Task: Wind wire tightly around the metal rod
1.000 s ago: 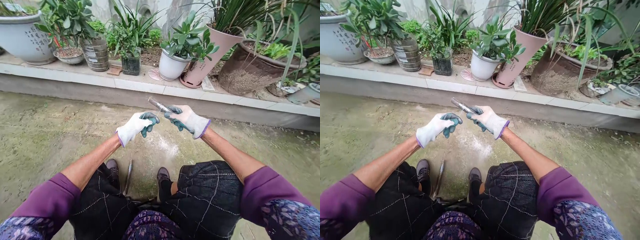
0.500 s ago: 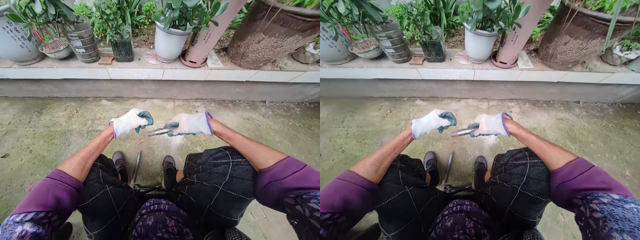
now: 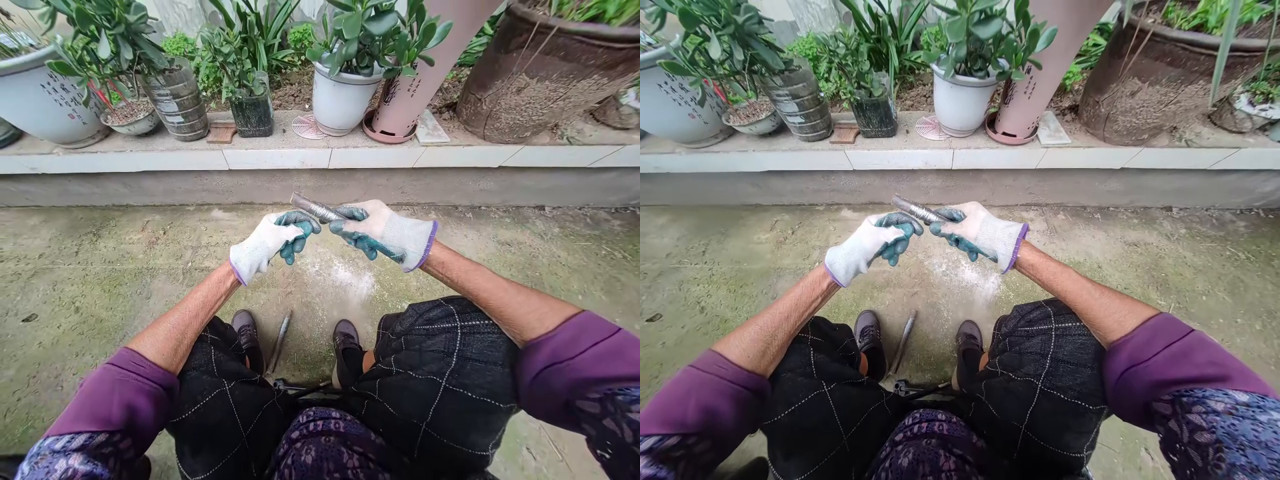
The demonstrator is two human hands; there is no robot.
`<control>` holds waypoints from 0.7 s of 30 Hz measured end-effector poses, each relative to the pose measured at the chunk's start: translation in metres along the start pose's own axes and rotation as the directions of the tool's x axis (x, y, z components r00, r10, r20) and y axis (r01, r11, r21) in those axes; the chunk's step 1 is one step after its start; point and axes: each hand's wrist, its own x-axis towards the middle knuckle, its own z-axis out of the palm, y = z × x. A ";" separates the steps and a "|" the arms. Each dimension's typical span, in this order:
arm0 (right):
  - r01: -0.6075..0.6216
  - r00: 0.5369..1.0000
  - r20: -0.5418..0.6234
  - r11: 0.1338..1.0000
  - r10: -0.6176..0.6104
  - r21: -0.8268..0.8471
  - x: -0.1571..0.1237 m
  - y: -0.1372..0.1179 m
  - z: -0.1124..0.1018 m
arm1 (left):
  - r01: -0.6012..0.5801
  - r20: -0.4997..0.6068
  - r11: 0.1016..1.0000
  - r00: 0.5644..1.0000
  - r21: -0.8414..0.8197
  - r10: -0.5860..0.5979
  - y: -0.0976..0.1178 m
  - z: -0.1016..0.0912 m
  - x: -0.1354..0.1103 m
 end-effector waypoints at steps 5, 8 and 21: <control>0.022 0.999 0.036 0.999 -0.023 0.033 0.007 -0.005 0.007 | -0.049 -0.012 0.998 0.999 0.032 0.049 0.001 -0.003 -0.015; 0.018 0.996 0.080 0.994 -0.026 0.103 0.005 -0.009 0.006 | -0.070 -0.019 0.996 0.997 0.046 0.071 -0.001 -0.008 -0.020; 0.115 0.898 0.428 0.880 0.106 -0.460 0.005 0.010 0.000 | 0.107 -0.033 0.971 0.994 0.212 -0.102 -0.004 -0.032 -0.018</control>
